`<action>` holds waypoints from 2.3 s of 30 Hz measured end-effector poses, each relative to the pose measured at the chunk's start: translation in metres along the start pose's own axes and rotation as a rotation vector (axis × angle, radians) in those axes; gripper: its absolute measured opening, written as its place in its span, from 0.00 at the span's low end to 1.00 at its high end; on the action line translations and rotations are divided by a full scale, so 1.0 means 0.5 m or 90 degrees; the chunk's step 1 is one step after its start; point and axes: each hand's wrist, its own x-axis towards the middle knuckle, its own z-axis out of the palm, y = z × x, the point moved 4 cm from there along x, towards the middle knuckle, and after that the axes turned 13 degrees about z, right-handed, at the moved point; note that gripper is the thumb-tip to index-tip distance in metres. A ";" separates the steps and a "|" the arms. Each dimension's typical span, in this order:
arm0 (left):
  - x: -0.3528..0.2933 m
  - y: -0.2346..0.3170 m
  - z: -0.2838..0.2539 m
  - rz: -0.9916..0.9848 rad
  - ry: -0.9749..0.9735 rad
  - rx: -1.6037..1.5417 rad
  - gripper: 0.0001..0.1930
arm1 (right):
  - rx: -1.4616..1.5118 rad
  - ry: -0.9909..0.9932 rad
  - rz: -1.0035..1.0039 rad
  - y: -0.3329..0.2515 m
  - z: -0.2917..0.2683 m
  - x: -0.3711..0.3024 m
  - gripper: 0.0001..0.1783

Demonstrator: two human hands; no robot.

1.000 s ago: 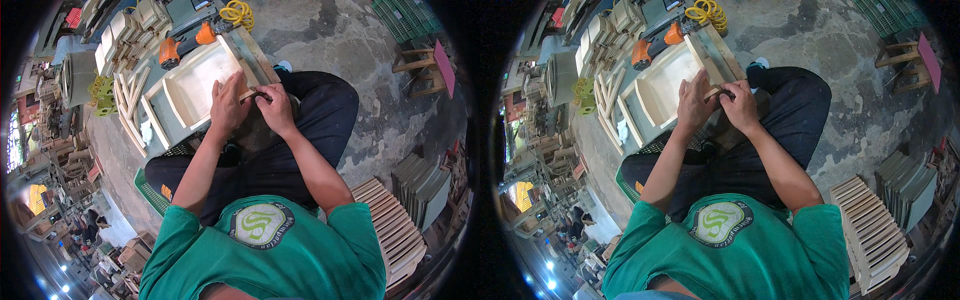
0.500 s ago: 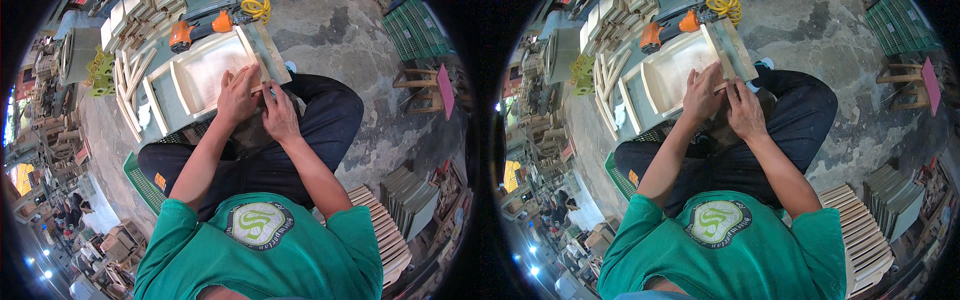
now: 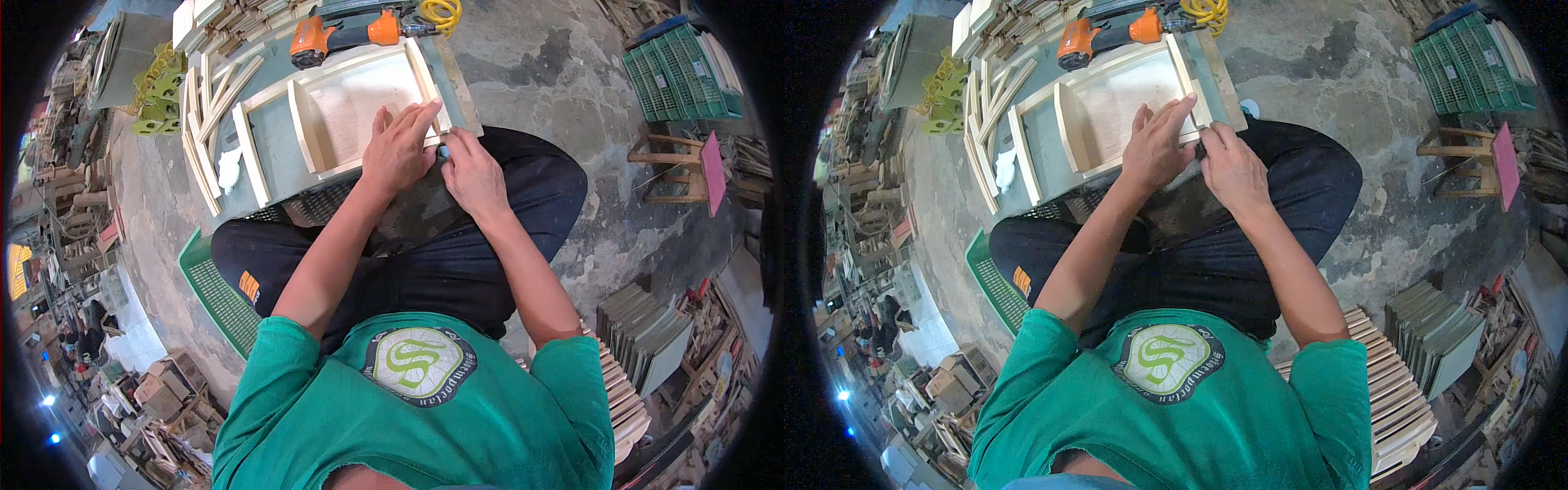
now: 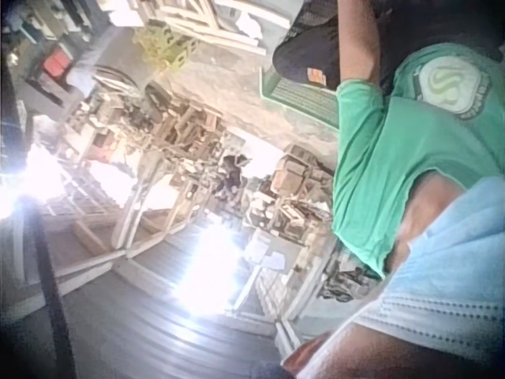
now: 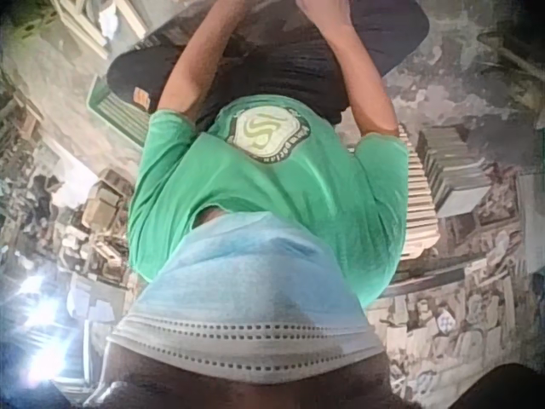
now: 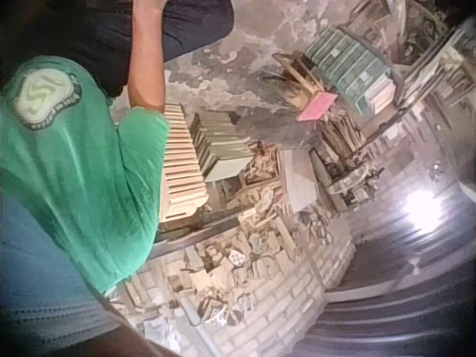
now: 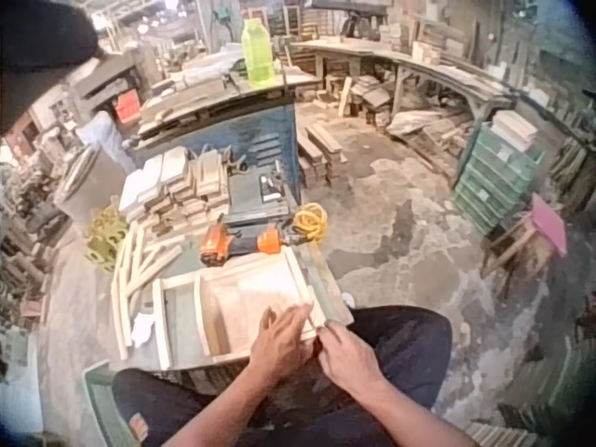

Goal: Assemble wooden frames by applying glue to the joints and securing them with a pneumatic nail gun.

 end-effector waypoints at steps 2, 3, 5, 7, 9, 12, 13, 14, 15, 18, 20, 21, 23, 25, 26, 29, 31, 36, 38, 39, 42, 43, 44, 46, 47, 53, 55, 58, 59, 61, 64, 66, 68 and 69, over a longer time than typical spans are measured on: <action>0.000 0.000 -0.001 -0.016 -0.006 -0.004 0.44 | 0.154 0.124 0.075 0.015 0.006 0.000 0.19; -0.002 0.000 0.000 -0.011 -0.009 -0.005 0.45 | 0.153 0.124 0.071 0.016 0.015 -0.001 0.19; -0.002 0.000 0.000 -0.006 -0.011 -0.006 0.45 | 0.380 0.151 0.214 0.039 0.028 -0.009 0.16; -0.001 0.000 0.000 -0.001 -0.005 -0.014 0.45 | 0.407 0.151 0.210 0.036 0.038 -0.015 0.17; 0.000 0.000 -0.001 -0.005 -0.012 -0.008 0.45 | 0.444 0.116 0.209 0.029 0.052 -0.018 0.19; 0.002 0.000 -0.003 -0.014 -0.021 -0.003 0.45 | 0.435 0.059 0.229 0.042 0.061 -0.007 0.19; 0.002 0.000 -0.003 -0.020 -0.024 -0.005 0.46 | 0.439 0.022 0.249 0.051 0.065 -0.002 0.18; 0.003 0.002 -0.003 -0.016 -0.028 -0.005 0.46 | 0.507 0.002 0.266 0.054 0.056 0.006 0.17; 0.004 0.002 -0.003 -0.018 -0.024 -0.002 0.46 | 0.663 0.024 0.283 0.065 0.060 0.012 0.16; 0.003 0.002 -0.001 -0.016 -0.018 0.004 0.46 | 0.683 0.041 0.280 0.067 0.055 0.009 0.16; 0.001 0.000 -0.001 -0.016 -0.015 0.007 0.46 | 0.672 0.001 0.280 0.052 0.056 0.004 0.17; 0.000 0.000 -0.002 -0.015 -0.012 0.006 0.46 | 0.676 0.002 0.283 0.050 0.057 0.002 0.17; 0.001 0.001 -0.004 -0.012 -0.011 0.007 0.46 | 0.659 0.015 0.267 0.048 0.057 0.002 0.17; 0.004 0.003 -0.007 -0.020 -0.017 -0.006 0.46 | 0.674 0.009 0.257 0.059 0.062 0.005 0.17; 0.005 0.003 -0.007 -0.019 -0.018 -0.005 0.46 | 0.685 0.001 0.245 0.064 0.067 0.007 0.17; 0.005 0.003 -0.007 -0.018 -0.025 0.009 0.46 | 0.835 0.020 0.256 0.075 0.081 0.015 0.16; 0.006 0.004 -0.005 -0.022 -0.024 0.008 0.45 | 0.816 0.050 0.298 0.082 0.077 0.019 0.15; 0.003 -0.004 0.007 -0.041 0.002 -0.028 0.38 | 0.828 0.071 0.412 0.114 0.077 0.016 0.10; -0.002 -0.014 0.008 -0.070 -0.008 -0.055 0.34 | 0.825 0.071 0.414 0.114 0.079 0.010 0.10; -0.005 -0.014 0.005 -0.023 -0.028 -0.002 0.28 | 0.822 0.068 0.418 0.112 0.080 0.009 0.10; -0.003 -0.002 -0.004 0.024 -0.044 0.032 0.18 | 0.808 0.063 0.413 0.110 0.080 0.013 0.10; 0.000 0.002 -0.009 0.025 -0.037 0.014 0.14 | 0.814 0.056 0.407 0.110 0.079 0.015 0.11; 0.002 0.002 -0.012 0.022 -0.041 0.016 0.14 | 0.817 0.053 0.408 0.107 0.077 0.018 0.11; 0.004 0.000 -0.013 0.017 -0.061 0.000 0.14 | 0.822 0.037 0.398 0.100 0.071 0.024 0.12; 0.005 -0.002 -0.013 0.015 -0.064 0.002 0.14 | 0.825 0.035 0.399 0.098 0.069 0.026 0.12; 0.007 0.001 -0.009 0.023 -0.048 -0.021 0.14 | 0.806 0.040 0.379 0.093 0.065 0.029 0.11; 0.006 -0.001 -0.003 0.045 -0.051 -0.016 0.20 | 0.609 0.054 0.311 0.089 0.058 0.030 0.10; 0.003 -0.009 0.007 -0.012 -0.042 -0.012 0.31 | 0.486 0.080 0.275 0.068 0.047 0.021 0.12; 0.001 -0.009 0.008 -0.015 -0.038 -0.012 0.31 | 0.483 0.078 0.271 0.064 0.048 0.019 0.12; -0.003 -0.011 0.008 -0.043 -0.015 -0.023 0.37 | 0.453 0.079 0.232 0.057 0.051 0.016 0.13; 0.001 -0.004 0.001 -0.063 -0.019 -0.052 0.42 | 0.451 0.084 0.217 0.056 0.056 0.015 0.14; -0.001 -0.004 -0.001 -0.057 -0.012 -0.050 0.43 | 0.463 0.076 0.214 0.054 0.060 0.016 0.13; 0.001 -0.002 -0.004 -0.050 -0.009 -0.049 0.45 | 0.478 0.068 0.214 0.055 0.063 0.017 0.13; 0.005 0.002 -0.005 -0.036 -0.025 -0.029 0.45 | 0.487 0.064 0.219 0.057 0.064 0.017 0.13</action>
